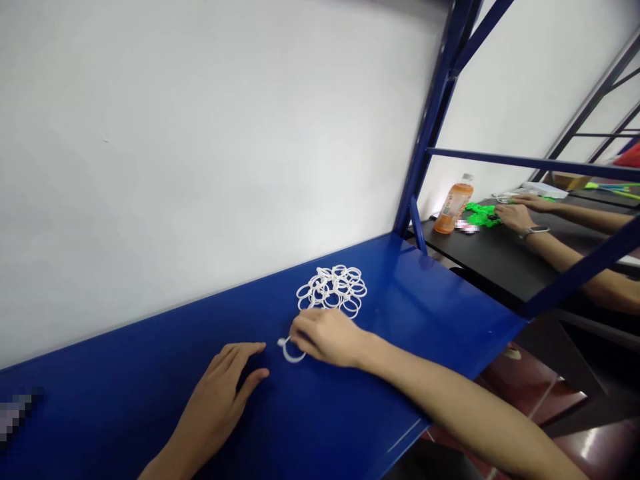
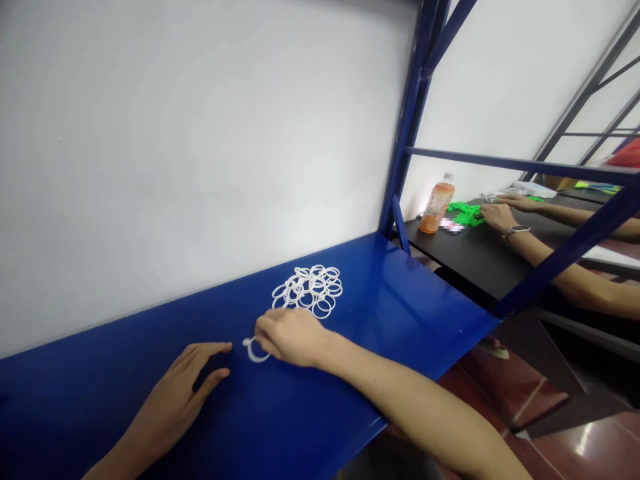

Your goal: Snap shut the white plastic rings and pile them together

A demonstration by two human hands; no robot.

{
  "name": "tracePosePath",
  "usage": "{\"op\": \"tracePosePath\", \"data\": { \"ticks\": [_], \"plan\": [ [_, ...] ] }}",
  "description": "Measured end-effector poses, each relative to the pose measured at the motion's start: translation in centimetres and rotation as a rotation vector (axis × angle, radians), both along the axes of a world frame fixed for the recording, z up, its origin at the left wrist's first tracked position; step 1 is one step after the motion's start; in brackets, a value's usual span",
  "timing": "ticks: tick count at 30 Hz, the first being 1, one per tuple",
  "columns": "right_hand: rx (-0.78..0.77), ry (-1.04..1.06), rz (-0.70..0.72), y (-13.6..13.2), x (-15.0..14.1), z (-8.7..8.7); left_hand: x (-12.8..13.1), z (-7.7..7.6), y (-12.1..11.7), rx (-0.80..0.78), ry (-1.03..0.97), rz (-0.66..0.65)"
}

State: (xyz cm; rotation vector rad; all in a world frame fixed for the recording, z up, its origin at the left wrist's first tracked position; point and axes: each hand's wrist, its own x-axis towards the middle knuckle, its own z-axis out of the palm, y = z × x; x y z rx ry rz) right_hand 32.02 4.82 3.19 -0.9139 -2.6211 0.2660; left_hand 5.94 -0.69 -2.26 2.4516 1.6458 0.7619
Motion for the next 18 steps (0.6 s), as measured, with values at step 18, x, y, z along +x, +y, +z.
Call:
{"op": "tracePosePath", "data": {
  "ticks": [18],
  "plan": [
    [-0.049, -0.216, -0.462, 4.4, 6.0, 2.1, -0.9, -0.7, 0.2, -0.102, 0.098, 0.075]
  ]
}}
